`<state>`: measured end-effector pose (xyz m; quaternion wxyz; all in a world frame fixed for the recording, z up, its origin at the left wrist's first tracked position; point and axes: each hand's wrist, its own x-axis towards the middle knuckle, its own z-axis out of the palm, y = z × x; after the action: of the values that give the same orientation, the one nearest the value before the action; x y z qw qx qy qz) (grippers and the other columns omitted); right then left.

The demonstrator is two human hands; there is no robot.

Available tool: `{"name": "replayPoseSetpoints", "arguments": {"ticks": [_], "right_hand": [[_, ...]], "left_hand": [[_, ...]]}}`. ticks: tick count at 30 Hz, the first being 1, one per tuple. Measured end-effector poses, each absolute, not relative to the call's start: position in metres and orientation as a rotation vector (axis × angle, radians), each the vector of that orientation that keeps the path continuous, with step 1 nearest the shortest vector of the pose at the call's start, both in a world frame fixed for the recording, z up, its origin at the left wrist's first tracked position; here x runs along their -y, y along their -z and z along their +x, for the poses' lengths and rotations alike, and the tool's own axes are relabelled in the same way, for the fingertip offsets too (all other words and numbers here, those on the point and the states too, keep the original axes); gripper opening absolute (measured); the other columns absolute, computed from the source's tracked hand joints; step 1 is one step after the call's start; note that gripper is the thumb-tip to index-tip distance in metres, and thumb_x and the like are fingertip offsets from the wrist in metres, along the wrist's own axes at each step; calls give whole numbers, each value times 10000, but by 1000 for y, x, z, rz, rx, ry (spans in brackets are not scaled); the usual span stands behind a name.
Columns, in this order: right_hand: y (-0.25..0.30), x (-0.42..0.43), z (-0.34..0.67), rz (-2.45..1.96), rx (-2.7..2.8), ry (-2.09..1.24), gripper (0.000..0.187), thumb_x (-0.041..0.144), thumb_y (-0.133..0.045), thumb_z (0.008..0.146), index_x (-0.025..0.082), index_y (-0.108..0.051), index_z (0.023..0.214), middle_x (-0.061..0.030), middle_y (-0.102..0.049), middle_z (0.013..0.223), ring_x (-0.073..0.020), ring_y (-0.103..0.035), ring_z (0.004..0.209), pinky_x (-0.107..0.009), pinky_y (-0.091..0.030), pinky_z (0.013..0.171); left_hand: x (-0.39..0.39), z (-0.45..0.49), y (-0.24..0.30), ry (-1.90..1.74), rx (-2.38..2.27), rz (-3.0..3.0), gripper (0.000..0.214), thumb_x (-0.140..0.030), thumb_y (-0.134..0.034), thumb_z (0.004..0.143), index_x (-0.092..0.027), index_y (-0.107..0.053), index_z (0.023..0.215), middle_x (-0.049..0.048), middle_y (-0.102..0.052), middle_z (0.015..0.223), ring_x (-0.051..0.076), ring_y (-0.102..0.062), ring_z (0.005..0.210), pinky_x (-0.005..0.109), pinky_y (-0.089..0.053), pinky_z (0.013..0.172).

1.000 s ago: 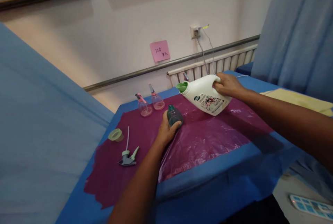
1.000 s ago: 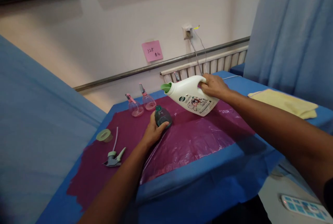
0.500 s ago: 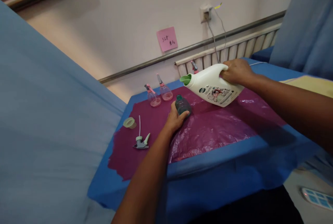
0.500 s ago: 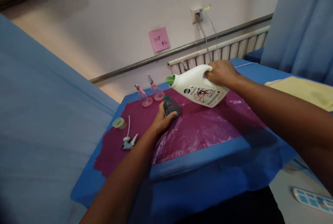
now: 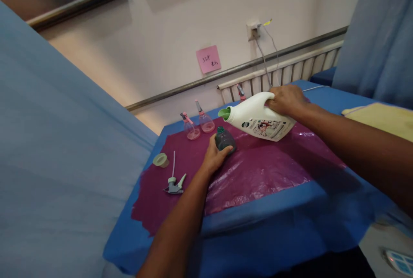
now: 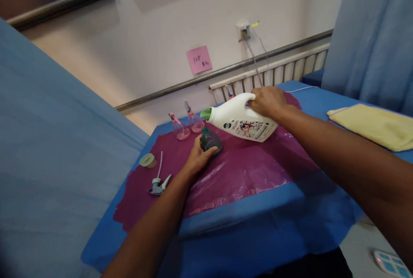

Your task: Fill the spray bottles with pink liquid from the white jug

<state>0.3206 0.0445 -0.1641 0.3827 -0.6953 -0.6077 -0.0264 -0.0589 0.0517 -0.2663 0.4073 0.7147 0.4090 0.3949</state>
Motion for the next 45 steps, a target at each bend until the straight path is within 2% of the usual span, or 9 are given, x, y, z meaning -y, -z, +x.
{"name": "replayPoseSetpoints", "arguments": {"ticks": [4, 9, 14, 17, 24, 29, 38, 45], "right_hand": [[164, -48, 316, -1805, 1639, 125, 244, 512, -821, 873, 271, -801, 898, -160, -791, 897, -407, -733, 1061, -526, -502, 910], [153, -37, 304, -1957, 1675, 168, 228, 444, -788, 922, 252, -844, 1033, -169, -813, 983, -389, -751, 1005, -506, -505, 879], [136, -24, 294, -2138, 1809, 245, 388, 458, -605, 1031, 228, -838, 1239, -200, -841, 1169, -395, -764, 1057, -462, -497, 814], [133, -21, 292, -2181, 1828, 249, 425, 484, -581, 1045, 243, -832, 1288, -197, -842, 1187, -400, -767, 1073, -462, -499, 821], [133, -23, 287, -2159, 1880, 303, 467, 480, -543, 1060, 223, -829, 1324, -235, -832, 1175, -416, -765, 1037, -488, -490, 803], [129, -22, 281, -2168, 1912, 312, 480, 479, -551, 1052, 223, -828, 1349, -224, -834, 1184, -400, -758, 1042, -470, -477, 814], [124, -20, 272, -2131, 1967, 309, 503, 524, -538, 1053, 255, -845, 1346, -219, -839, 1161, -403, -750, 1024, -478, -472, 806], [121, -22, 263, -2087, 2004, 267, 480, 579, -572, 1051, 268, -853, 1286, -209, -833, 1162, -405, -748, 1040, -463, -465, 824]], "left_hand": [[-50, -66, 263, -1020, -1039, 1784, 926, -461, -950, 821, -207, -489, 1583, 183, -670, 1546, 344, -677, 1415, 574, -499, 1274], [-47, -68, 248, -1089, -1046, 1714, 865, -482, -920, 852, -207, -492, 1552, 185, -687, 1513, 340, -713, 1356, 562, -562, 1203], [-44, -76, 213, -1163, -1090, 1730, 801, -472, -962, 813, -217, -570, 1463, 175, -732, 1450, 351, -738, 1313, 577, -571, 1183], [-41, -90, 192, -1159, -1139, 1830, 811, -484, -969, 815, -222, -586, 1480, 163, -733, 1455, 356, -732, 1333, 569, -559, 1195], [-24, -119, 151, -963, -1302, 2120, 871, -479, -945, 840, -237, -531, 1567, 156, -713, 1485, 376, -712, 1359, 585, -547, 1202], [-16, -127, 128, -737, -1445, 2403, 850, -457, -911, 858, -233, -537, 1588, 172, -648, 1552, 410, -650, 1438, 612, -522, 1240], [-20, -134, 115, -496, -1451, 2645, 838, -441, -874, 904, -261, -500, 1632, 177, -608, 1598, 420, -586, 1513, 636, -500, 1270], [-12, -131, 101, -257, -1534, 2760, 829, -381, -859, 928, -264, -474, 1652, 179, -583, 1592, 436, -584, 1511, 606, -561, 1207]]}}
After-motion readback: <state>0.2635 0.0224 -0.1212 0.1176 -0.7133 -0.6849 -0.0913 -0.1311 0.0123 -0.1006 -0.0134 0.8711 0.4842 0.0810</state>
